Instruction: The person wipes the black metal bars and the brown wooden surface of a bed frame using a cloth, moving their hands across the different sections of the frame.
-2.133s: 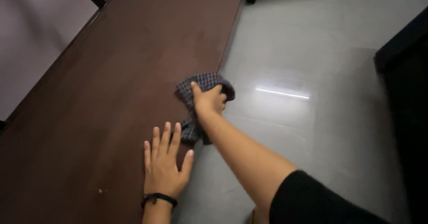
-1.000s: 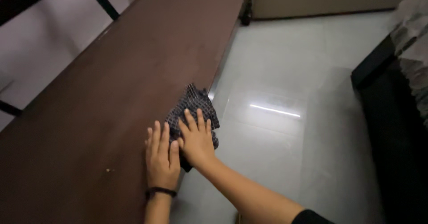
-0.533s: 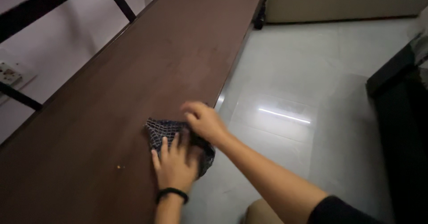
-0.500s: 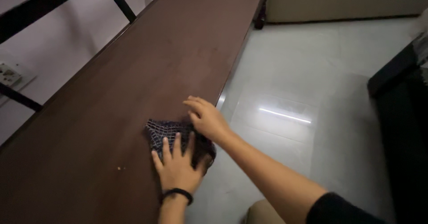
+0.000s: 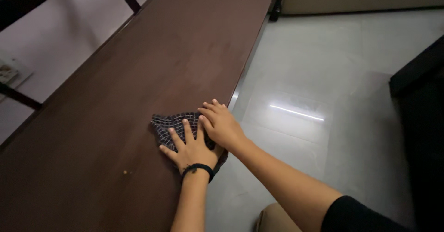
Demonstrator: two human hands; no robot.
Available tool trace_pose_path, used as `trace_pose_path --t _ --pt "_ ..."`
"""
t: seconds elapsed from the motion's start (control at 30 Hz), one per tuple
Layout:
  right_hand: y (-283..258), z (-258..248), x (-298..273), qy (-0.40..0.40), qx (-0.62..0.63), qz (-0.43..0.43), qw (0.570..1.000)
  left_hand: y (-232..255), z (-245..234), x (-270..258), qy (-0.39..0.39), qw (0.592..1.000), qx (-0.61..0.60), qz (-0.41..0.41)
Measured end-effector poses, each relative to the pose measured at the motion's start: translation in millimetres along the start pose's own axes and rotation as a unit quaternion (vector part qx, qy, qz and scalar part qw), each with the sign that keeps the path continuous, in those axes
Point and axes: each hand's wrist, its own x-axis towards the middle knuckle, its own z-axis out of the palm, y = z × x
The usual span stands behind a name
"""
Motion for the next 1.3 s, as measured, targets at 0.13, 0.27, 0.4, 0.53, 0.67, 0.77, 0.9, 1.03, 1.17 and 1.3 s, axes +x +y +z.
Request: trace_pose_path --t 0.13,0.27,0.4,0.53,0.67,0.77,0.9,1.03,1.17,1.3 --pt "-15.7 -1.3 -13.8 -0.031 0.012 0.018 0.999 -12.6 18.4 -14.8 0.028 1.000 0.002 0.004" --pt "-38.8 -4.9 -28.1 -0.093 -0.012 -0.004 0.996 -33.7 36.0 -41.6 0.052 0.999 -0.005 -0.007" --pt "-69.8 -1.0 -48.7 -0.147 -0.021 -0.025 0.989 -64.3 51.5 -78.8 0.068 0.997 -0.016 -0.030" --pt "-84.1 6.0 -60.3 -0.164 0.011 -0.076 0.983 -87.5 58.7 -113.1 0.050 0.996 0.003 -0.069" --pt "-78.8 16.7 -63.2 -0.149 -0.020 -0.093 0.984 -100.4 69.4 -130.0 0.053 0.994 -0.010 -0.096" --pt "-63.1 25.9 -55.2 -0.260 -0.046 0.004 0.965 -95.0 75.9 -122.9 0.049 0.991 -0.035 -0.116" --pt "-48.4 38.4 -37.5 -0.322 -0.056 -0.001 0.945 -85.2 76.6 -91.4 0.056 0.988 -0.065 -0.131" --pt "-45.6 43.2 -36.6 -0.324 -0.023 0.037 0.945 -81.3 66.0 -57.6 0.048 0.989 -0.061 -0.128" --pt "-45.1 36.8 -34.0 -0.335 0.033 0.073 0.939 -97.8 56.6 -44.9 0.070 0.985 -0.087 -0.130" --pt "-62.0 24.0 -39.6 -0.337 0.002 0.057 0.940 -138.8 49.8 -36.9 0.052 0.978 -0.104 -0.175"
